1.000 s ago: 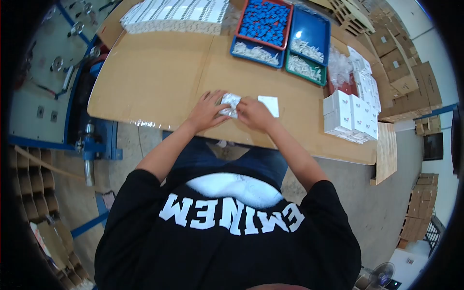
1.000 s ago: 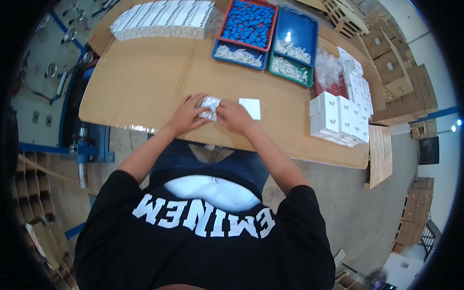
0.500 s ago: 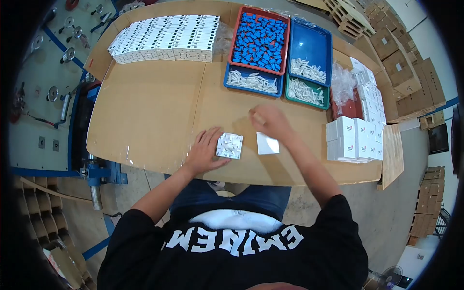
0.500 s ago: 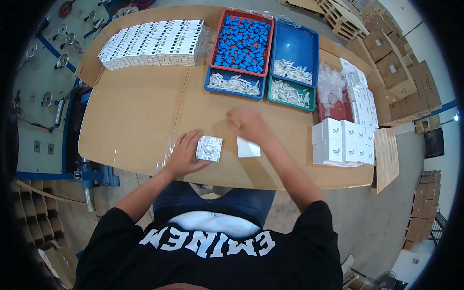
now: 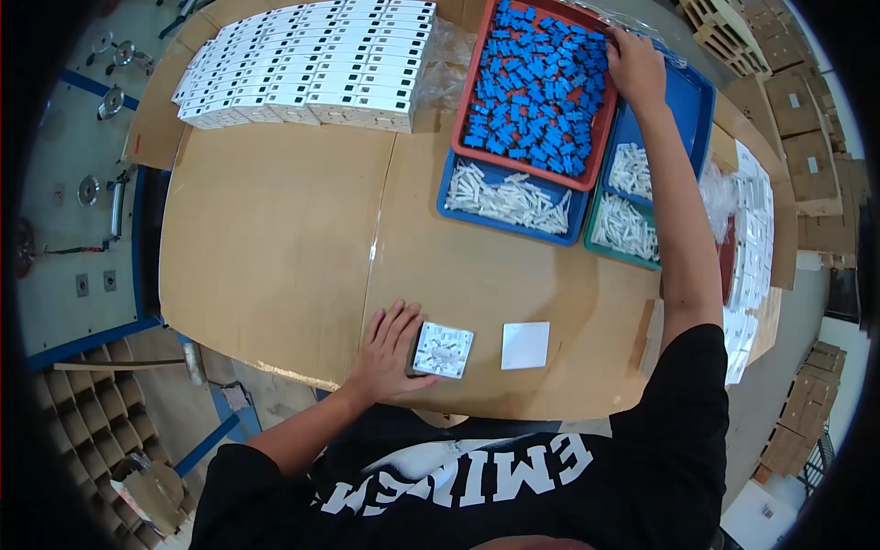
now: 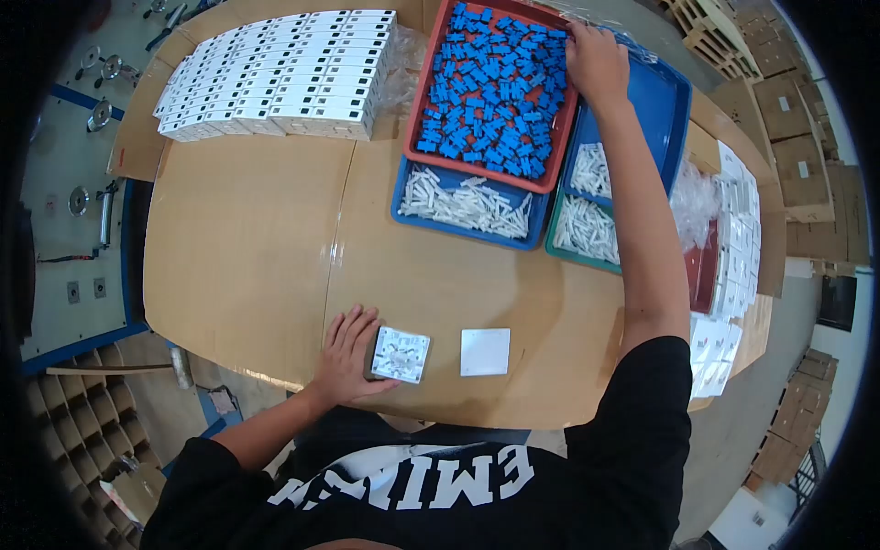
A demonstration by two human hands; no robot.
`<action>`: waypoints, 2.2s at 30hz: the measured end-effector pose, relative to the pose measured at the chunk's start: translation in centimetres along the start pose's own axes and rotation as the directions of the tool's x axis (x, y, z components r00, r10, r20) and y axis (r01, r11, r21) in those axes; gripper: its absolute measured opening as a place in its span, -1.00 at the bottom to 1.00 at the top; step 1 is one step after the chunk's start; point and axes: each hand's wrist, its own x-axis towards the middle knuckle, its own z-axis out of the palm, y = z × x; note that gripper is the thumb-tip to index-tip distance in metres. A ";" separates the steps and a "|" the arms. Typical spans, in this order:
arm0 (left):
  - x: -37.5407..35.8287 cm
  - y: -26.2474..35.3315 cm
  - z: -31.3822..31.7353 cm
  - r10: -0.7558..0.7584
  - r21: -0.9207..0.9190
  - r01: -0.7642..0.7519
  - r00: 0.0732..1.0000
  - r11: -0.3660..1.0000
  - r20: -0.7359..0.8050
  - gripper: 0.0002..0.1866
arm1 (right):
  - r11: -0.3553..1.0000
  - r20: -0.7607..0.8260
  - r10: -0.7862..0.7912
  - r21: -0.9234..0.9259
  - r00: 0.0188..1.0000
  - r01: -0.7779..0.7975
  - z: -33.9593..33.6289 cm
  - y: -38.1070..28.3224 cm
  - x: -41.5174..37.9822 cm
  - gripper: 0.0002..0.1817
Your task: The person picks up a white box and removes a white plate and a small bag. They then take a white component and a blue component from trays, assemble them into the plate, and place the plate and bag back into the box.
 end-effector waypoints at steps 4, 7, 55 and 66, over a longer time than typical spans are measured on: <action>0.1 -0.4 0.5 -0.020 0.005 0.020 1.000 1.000 -0.006 -0.02 | 0.990 0.046 -0.106 -0.092 0.993 0.110 1.5 0.5 0.9 -0.67; 0.4 -0.5 0.6 -0.010 0.024 0.011 0.999 1.000 -0.041 -0.05 | 0.992 0.045 -0.127 -0.010 0.991 0.127 1.7 1.2 1.4 -0.68; -3.5 -0.4 3.0 0.167 0.111 -0.138 0.934 0.984 -0.316 0.14 | -0.635 0.837 0.070 0.458 0.543 -0.623 -26.3 -30.4 -34.5 -0.69; -3.1 -0.9 3.1 0.143 0.086 -0.122 0.934 0.989 -0.328 0.11 | 0.639 0.377 -0.066 0.727 0.924 -0.251 -23.3 -34.3 -32.8 -0.67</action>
